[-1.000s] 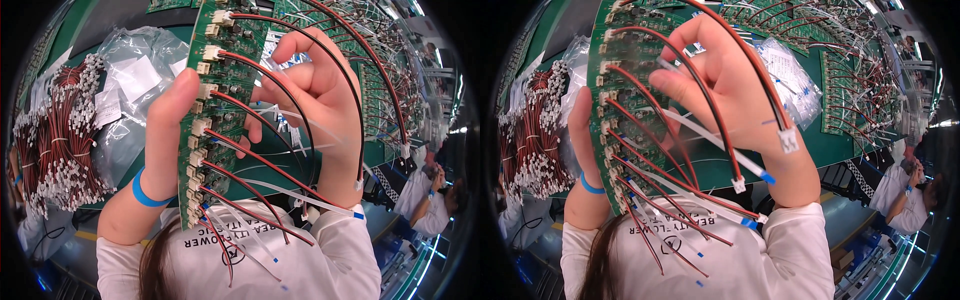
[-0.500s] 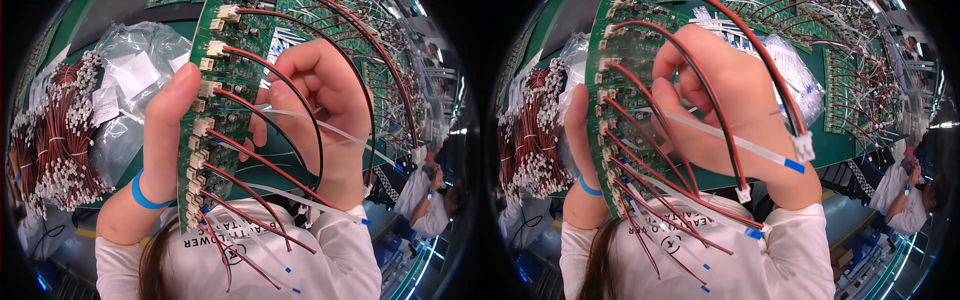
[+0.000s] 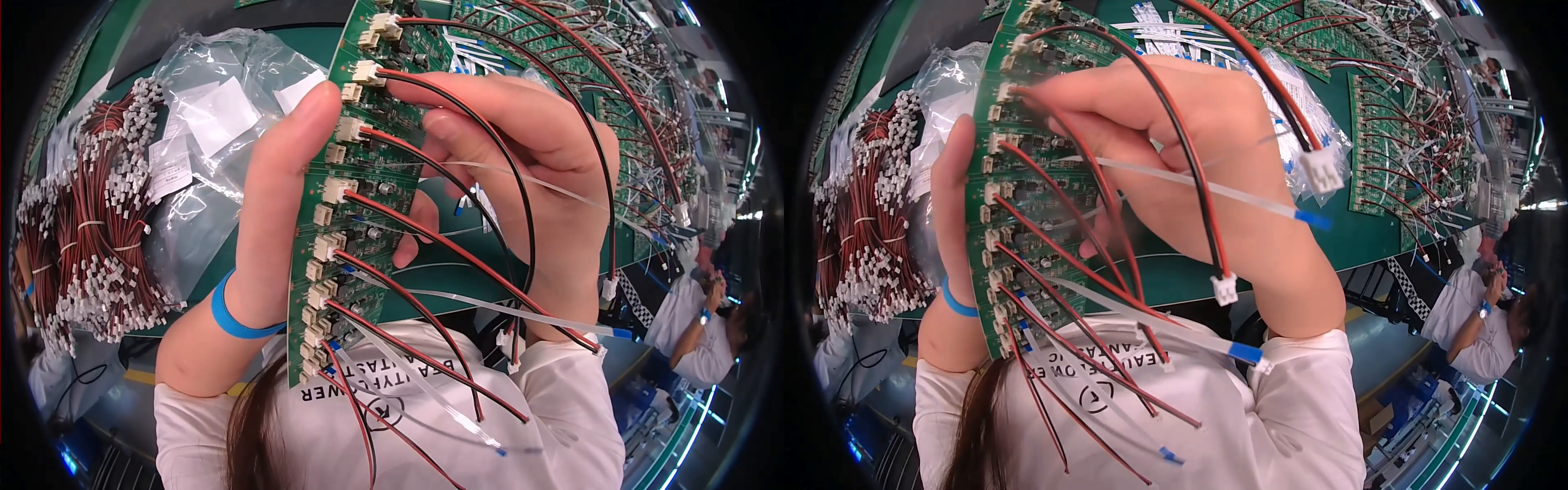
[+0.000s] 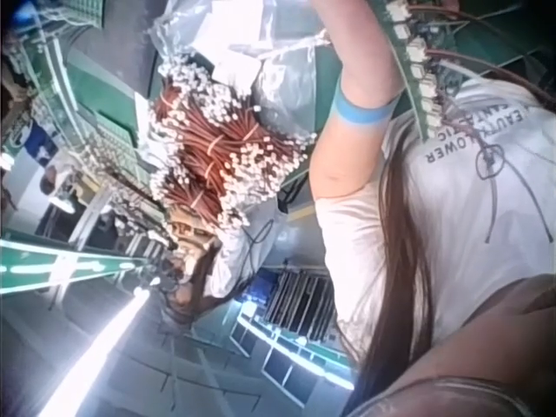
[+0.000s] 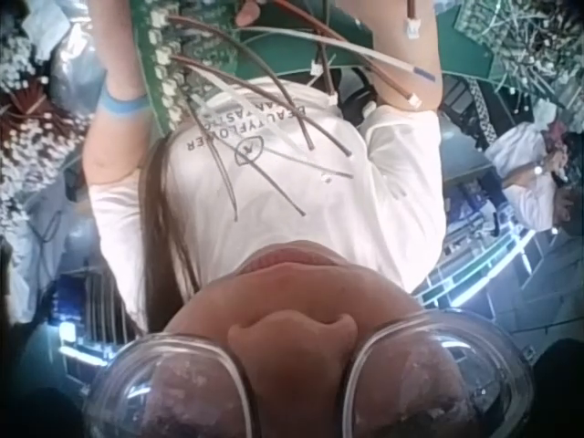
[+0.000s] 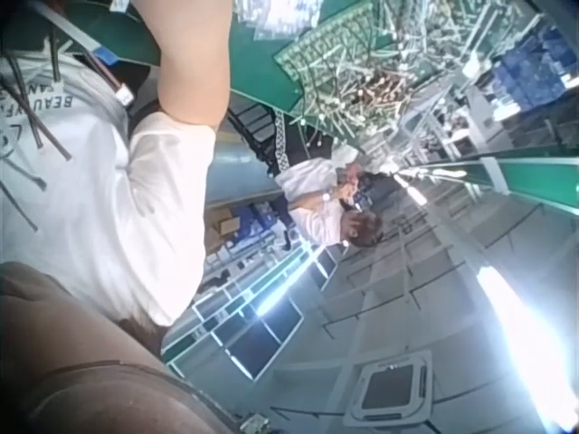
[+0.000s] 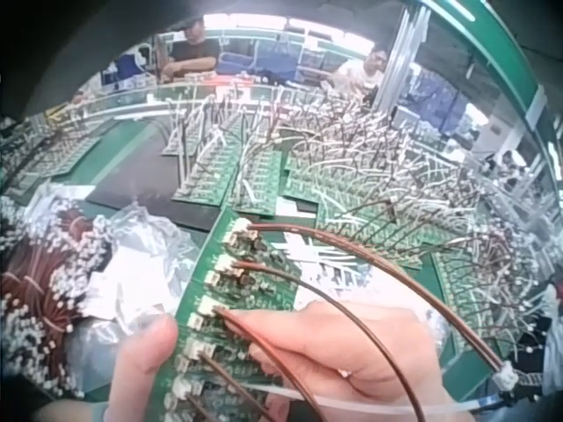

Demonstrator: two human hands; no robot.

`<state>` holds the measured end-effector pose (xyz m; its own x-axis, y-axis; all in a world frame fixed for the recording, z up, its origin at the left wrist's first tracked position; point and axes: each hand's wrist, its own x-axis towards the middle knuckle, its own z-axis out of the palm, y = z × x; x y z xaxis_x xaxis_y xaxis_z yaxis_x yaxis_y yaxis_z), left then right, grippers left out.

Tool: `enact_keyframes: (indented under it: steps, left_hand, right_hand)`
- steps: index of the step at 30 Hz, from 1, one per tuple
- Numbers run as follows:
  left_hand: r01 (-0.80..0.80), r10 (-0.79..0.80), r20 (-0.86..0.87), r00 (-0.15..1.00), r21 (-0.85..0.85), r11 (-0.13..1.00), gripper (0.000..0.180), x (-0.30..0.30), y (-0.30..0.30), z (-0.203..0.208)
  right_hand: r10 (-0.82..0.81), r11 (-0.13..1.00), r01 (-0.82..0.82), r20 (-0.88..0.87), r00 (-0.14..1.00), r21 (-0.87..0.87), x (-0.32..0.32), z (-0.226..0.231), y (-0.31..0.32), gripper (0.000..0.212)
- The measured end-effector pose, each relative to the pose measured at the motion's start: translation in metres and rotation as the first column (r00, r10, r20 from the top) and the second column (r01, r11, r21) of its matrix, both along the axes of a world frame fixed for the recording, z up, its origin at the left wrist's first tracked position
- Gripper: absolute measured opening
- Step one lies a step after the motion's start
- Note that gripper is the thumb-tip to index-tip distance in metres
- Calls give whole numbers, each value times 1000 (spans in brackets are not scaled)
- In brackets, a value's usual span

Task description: The person connects wires and ribbon cables to various ports on a printed circuit board by hand.

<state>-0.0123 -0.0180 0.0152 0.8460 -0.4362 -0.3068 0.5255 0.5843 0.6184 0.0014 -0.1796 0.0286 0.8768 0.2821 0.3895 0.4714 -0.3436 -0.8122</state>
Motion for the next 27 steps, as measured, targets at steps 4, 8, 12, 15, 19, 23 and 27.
enact_keyframes:
  steps: [4, 8, 12, 15, 19, 23, 27]
  left_hand:
    - [-5, 5, -1, 1000, 8, 1000, 52, 0, -4, 5]
    - [-8, 7, 7, 1000, 67, 998, 53, -1, -5, 7]
    - [22, -34, 70, 997, 169, 985, 54, -1, -2, 3]
    - [92, -112, 109, 988, 176, 980, 54, -3, -2, 0]
    - [59, -79, 88, 993, 210, 976, 54, -4, -4, 5]
    - [61, -84, 110, 990, 198, 978, 53, -4, -3, 5]
    - [88, -118, 124, 985, 228, 970, 53, -3, 0, 4]
  right_hand:
    - [-34, 997, 35, -25, 999, 64, -4, 4, 0, 20]
    - [-50, 989, 87, -275, 960, 124, -13, 15, 2, 17]
    - [2, 992, 2, -33, 999, 129, -7, 4, 1, 16]
    - [8, 995, 6, 140, 990, -99, 0, 7, -6, 15]
    - [16, 987, 41, 341, 940, -158, 5, 3, -5, 16]
    - [4, 985, 60, 373, 928, -162, 6, 0, -5, 15]
    - [11, 981, 62, 372, 928, -183, 5, 1, -4, 15]
